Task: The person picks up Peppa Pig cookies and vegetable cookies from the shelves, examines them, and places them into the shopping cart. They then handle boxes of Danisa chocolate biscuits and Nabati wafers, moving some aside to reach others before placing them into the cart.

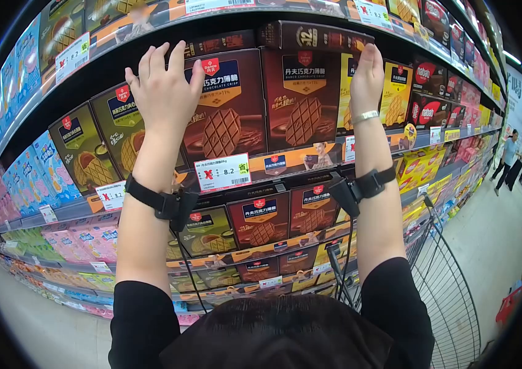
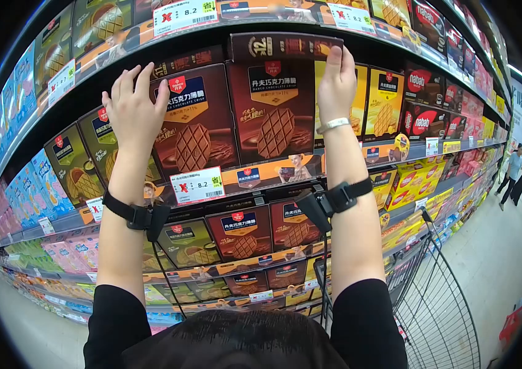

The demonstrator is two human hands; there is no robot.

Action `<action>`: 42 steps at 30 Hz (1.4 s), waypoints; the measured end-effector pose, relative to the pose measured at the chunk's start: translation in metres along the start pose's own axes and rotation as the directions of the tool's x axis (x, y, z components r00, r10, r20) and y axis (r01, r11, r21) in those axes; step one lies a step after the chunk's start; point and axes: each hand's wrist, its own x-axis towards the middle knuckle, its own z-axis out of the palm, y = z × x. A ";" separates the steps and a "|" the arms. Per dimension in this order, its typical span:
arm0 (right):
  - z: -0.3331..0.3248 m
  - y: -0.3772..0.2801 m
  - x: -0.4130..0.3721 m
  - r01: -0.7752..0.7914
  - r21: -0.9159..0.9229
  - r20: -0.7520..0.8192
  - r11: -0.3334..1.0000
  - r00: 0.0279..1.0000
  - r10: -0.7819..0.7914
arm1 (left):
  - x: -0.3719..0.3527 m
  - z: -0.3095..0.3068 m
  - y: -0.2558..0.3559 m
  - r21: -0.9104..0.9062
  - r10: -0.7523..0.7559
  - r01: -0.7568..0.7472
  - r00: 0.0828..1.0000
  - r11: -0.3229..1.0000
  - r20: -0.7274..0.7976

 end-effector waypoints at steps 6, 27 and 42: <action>0.018 0.023 0.009 0.239 -0.237 0.112 0.942 0.970 -0.218 | -0.015 0.021 -0.011 0.015 -0.008 0.006 0.987 1.000 0.158; -0.054 -0.060 -0.076 0.381 -0.272 0.455 0.884 0.860 -0.230 | -0.103 -0.105 0.062 -0.946 0.442 -0.222 0.892 0.238 -0.098; -0.542 -0.348 -0.370 -0.363 -0.687 -0.722 -0.629 0.433 0.539 | -0.316 -0.254 0.367 -0.667 0.750 0.395 0.529 -0.632 -0.398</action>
